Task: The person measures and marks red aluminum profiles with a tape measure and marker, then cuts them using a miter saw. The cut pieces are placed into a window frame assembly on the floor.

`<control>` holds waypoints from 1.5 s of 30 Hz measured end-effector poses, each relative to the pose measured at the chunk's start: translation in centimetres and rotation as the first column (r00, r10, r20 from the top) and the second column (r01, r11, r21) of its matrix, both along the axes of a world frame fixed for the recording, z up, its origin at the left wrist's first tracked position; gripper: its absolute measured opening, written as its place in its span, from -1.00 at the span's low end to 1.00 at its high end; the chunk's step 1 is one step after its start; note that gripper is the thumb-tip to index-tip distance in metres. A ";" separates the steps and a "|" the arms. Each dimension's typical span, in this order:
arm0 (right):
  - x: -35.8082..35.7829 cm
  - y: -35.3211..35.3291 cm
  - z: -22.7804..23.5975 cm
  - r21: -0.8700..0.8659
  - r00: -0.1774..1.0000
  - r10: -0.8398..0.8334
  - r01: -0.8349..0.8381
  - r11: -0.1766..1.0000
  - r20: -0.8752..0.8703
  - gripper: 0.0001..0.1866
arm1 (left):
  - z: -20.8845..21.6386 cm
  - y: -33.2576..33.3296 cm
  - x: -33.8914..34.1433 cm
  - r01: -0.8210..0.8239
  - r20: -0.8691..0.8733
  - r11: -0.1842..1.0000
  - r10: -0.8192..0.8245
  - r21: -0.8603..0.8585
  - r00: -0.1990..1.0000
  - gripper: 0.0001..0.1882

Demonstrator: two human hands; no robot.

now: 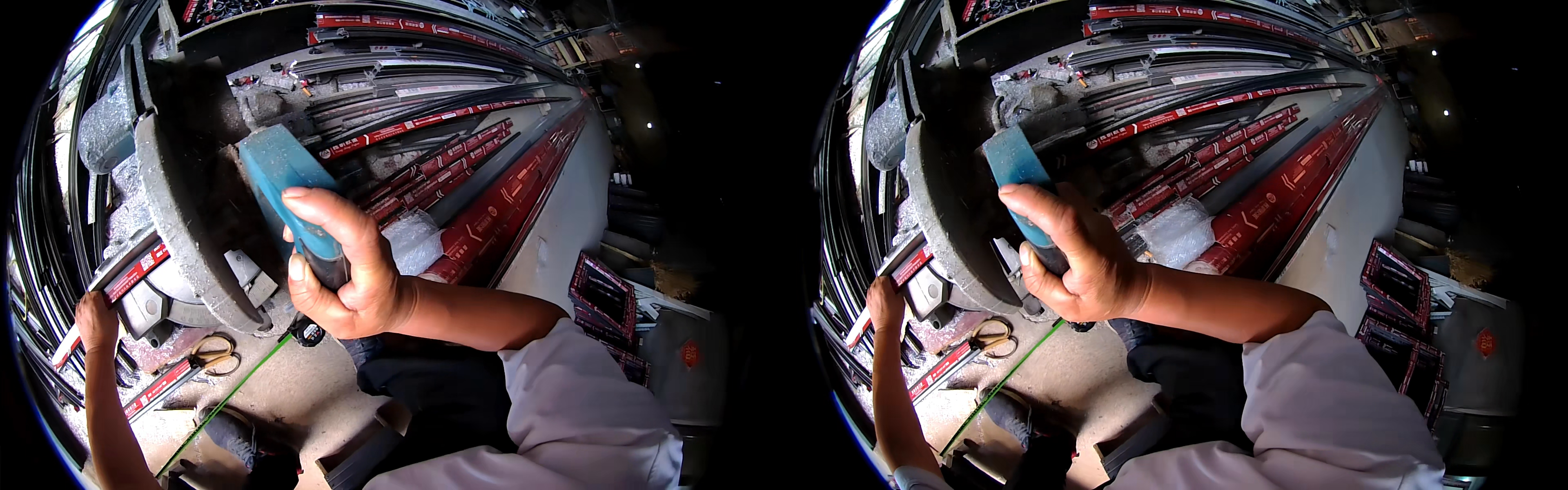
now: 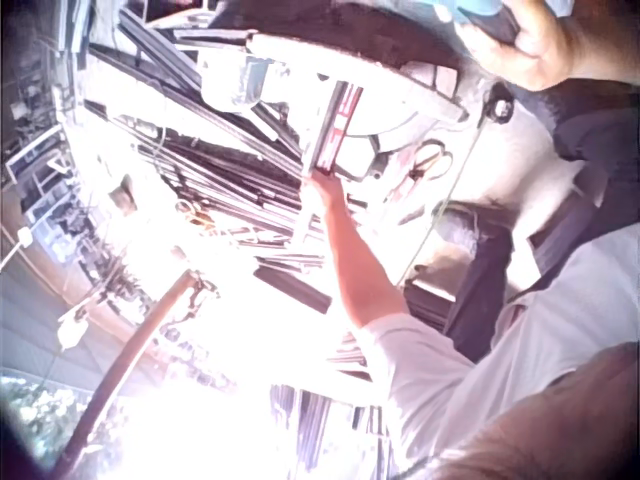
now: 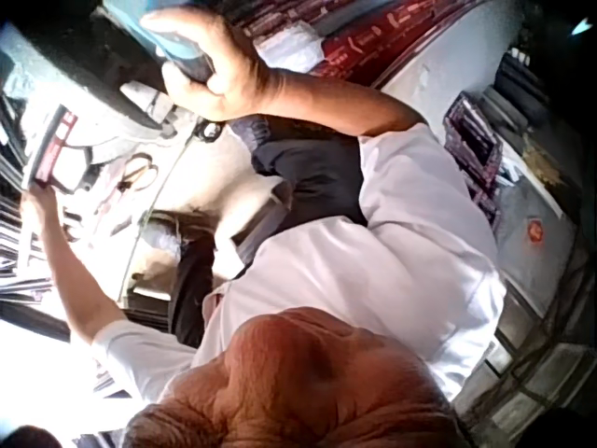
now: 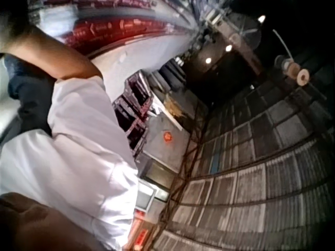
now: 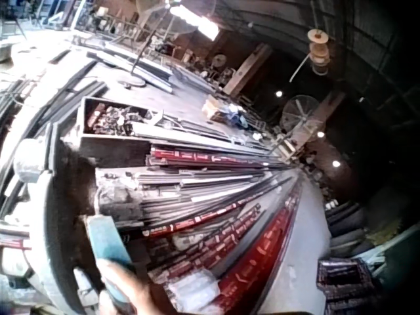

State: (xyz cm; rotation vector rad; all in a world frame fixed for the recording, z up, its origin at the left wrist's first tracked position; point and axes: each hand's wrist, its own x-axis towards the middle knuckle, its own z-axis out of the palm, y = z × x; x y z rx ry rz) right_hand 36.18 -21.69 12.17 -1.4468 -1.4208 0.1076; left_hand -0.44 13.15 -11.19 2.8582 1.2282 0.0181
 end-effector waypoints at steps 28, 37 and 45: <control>-1.0 -2.5 -4.7 0.044 0.997 -0.029 0.032 0.999 -0.069 -0.37 | 4.6 -2.4 3.4 -0.056 -0.068 0.990 0.047 -0.132 0.997 -0.92; 1.7 4.0 5.3 -0.102 0.976 0.061 -0.084 0.991 -0.208 -0.44 | 9.0 -4.4 -4.8 -0.070 -0.153 0.990 0.050 -0.125 0.987 -0.72; 4.7 9.4 11.0 -0.339 0.991 -0.040 -0.006 0.941 -0.131 -0.48 | 11.5 -9.0 -14.5 -0.057 -0.268 0.952 -0.027 -0.301 0.963 -0.79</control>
